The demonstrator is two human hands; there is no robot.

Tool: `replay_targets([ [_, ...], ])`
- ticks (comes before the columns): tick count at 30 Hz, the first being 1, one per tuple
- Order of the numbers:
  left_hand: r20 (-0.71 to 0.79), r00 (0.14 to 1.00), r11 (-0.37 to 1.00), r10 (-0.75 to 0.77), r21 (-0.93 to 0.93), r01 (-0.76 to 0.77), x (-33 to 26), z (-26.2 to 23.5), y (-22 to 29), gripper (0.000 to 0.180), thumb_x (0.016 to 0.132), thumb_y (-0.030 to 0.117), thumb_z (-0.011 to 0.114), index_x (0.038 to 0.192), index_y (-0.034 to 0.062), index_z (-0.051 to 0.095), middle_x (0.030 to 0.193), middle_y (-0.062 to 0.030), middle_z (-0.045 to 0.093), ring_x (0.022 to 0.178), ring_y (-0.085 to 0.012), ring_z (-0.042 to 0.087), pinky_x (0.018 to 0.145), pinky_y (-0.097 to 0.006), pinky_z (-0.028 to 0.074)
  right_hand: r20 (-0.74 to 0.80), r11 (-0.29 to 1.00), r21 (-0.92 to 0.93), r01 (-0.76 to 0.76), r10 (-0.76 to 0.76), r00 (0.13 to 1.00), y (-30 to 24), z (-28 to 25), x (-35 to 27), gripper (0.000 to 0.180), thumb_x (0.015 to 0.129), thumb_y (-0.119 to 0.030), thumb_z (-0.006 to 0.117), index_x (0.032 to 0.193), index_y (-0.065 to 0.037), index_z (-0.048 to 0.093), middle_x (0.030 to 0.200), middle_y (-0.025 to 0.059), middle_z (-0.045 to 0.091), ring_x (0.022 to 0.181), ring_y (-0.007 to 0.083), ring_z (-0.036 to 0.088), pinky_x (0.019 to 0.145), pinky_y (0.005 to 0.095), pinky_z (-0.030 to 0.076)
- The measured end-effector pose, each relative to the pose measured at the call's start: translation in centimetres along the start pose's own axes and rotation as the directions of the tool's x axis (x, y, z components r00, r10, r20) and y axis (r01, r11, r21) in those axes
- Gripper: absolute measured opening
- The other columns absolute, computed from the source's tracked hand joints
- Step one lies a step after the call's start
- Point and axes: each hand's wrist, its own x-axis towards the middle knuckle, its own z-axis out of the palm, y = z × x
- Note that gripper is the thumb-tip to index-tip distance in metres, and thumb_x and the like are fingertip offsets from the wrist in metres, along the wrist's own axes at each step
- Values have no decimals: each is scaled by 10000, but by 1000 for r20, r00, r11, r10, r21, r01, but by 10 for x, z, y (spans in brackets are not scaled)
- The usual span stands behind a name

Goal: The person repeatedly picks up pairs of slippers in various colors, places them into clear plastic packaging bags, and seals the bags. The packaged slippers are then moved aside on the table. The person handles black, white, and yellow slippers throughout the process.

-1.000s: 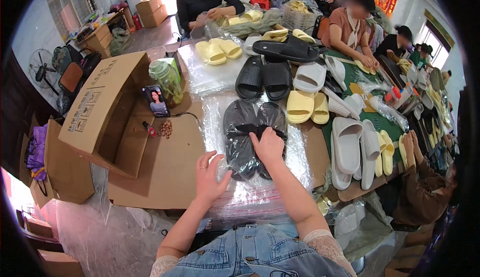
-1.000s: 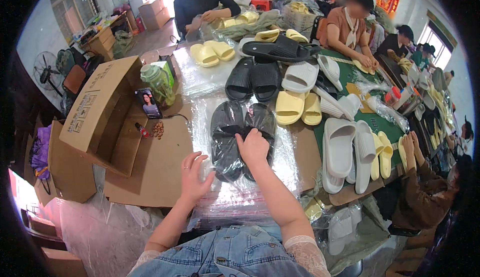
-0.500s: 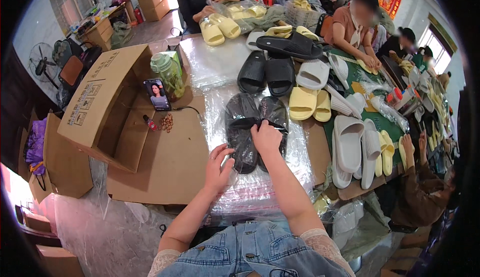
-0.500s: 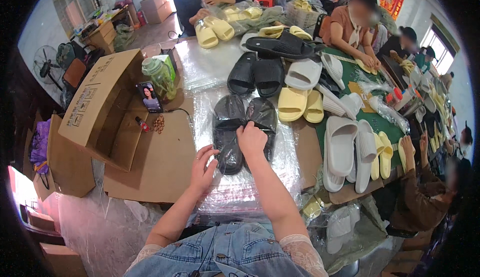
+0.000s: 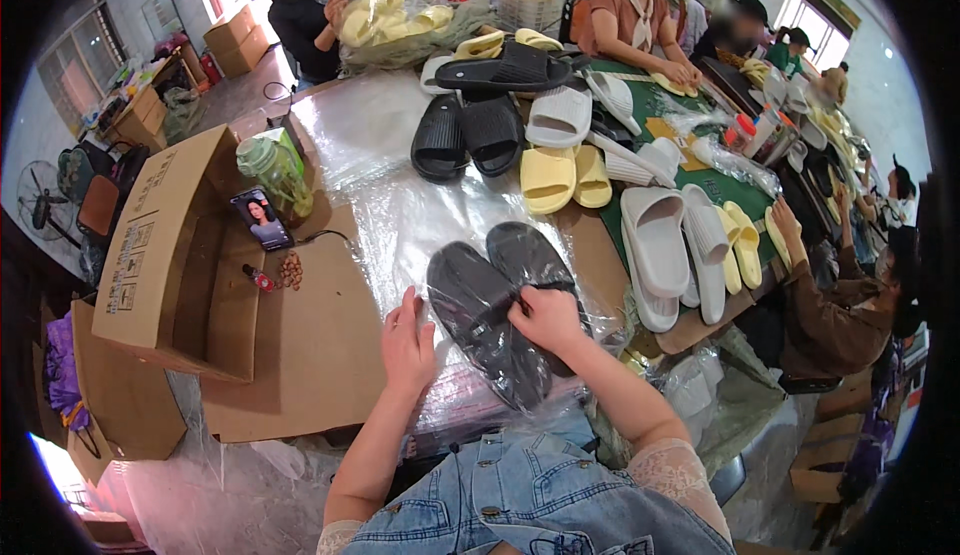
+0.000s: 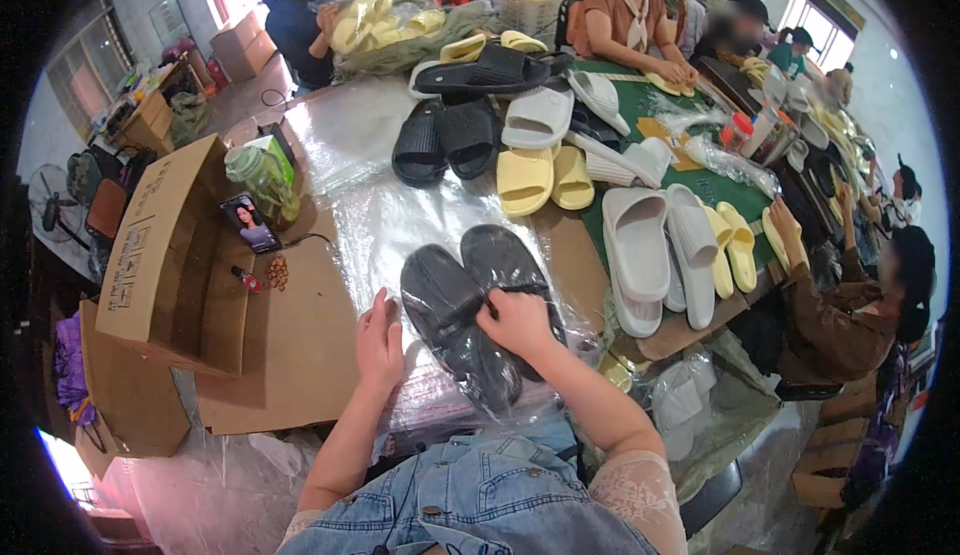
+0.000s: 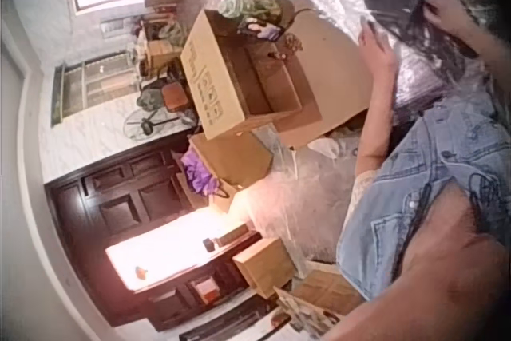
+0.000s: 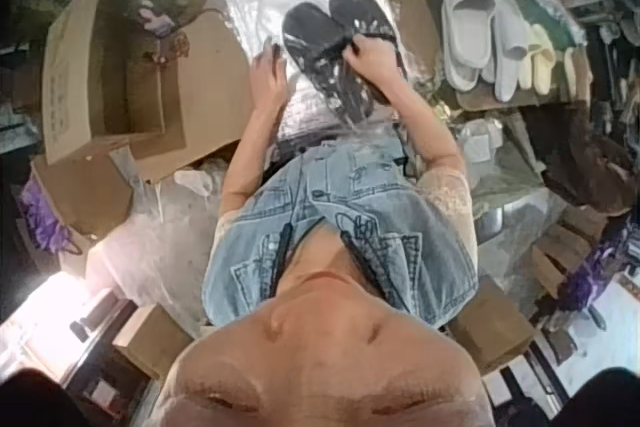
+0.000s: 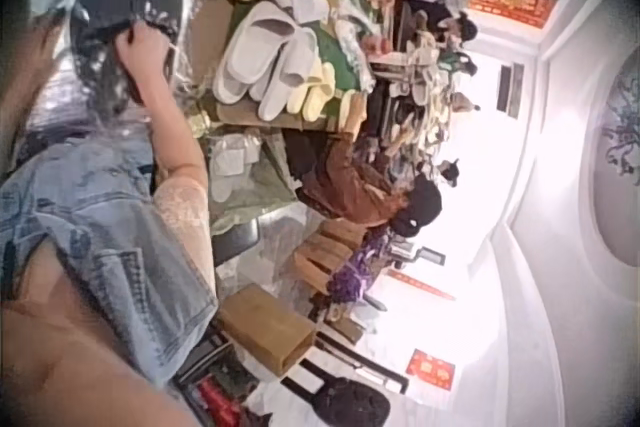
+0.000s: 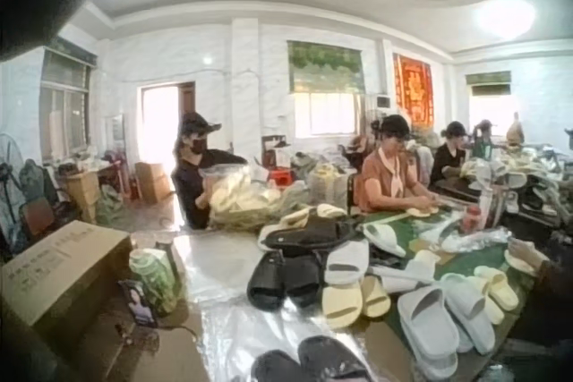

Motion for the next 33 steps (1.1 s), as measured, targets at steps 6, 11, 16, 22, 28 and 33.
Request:
replay_targets([
  [6,58,994,975,94,197,-104,0,3,6,497,921,241,644,1360,22,565,1349,-200,611,1243,-409,531,1068,-494,412,17,999,-41,-34,34,999,46,-67,-109,270,776,-243,714,663,-70,541,586,116,602,567,350,631,533,474,495],
  [11,53,997,980,56,190,-65,0,1,8,517,890,222,676,1353,20,565,1344,-203,613,1260,-417,515,1087,-495,387,194,994,-17,-109,110,975,76,-129,-194,268,749,-199,741,666,-68,521,577,100,573,547,340,604,520,449,474],
  [16,99,994,986,33,161,-49,0,-2,10,557,896,216,681,1400,27,536,1356,-198,601,1284,-399,489,1092,-490,380,206,890,-64,-451,454,867,108,-181,-280,267,743,-238,745,677,-50,568,607,127,598,563,356,611,537,438,477],
  [22,74,997,982,11,188,-25,-2,2,10,545,892,198,686,1390,18,559,1351,-180,611,1306,-369,486,1116,-469,368,-31,565,-288,-773,802,597,210,-179,-353,294,743,-295,701,710,-10,637,661,183,642,625,370,646,610,473,512],
  [28,103,995,971,13,234,-37,1,-3,18,533,899,178,679,1397,36,555,1359,-172,609,1303,-363,493,1123,-472,361,-146,302,-535,-789,887,439,285,-125,-328,329,758,-348,672,828,-36,751,840,213,724,853,391,718,775,498,573],
  [33,105,994,974,-7,228,-17,0,-1,13,552,897,222,674,1399,28,550,1380,-170,600,1305,-371,486,1120,-490,366,-98,434,-506,-745,830,550,293,-85,-294,336,767,-343,661,852,-31,752,882,227,727,856,407,714,786,506,577],
])
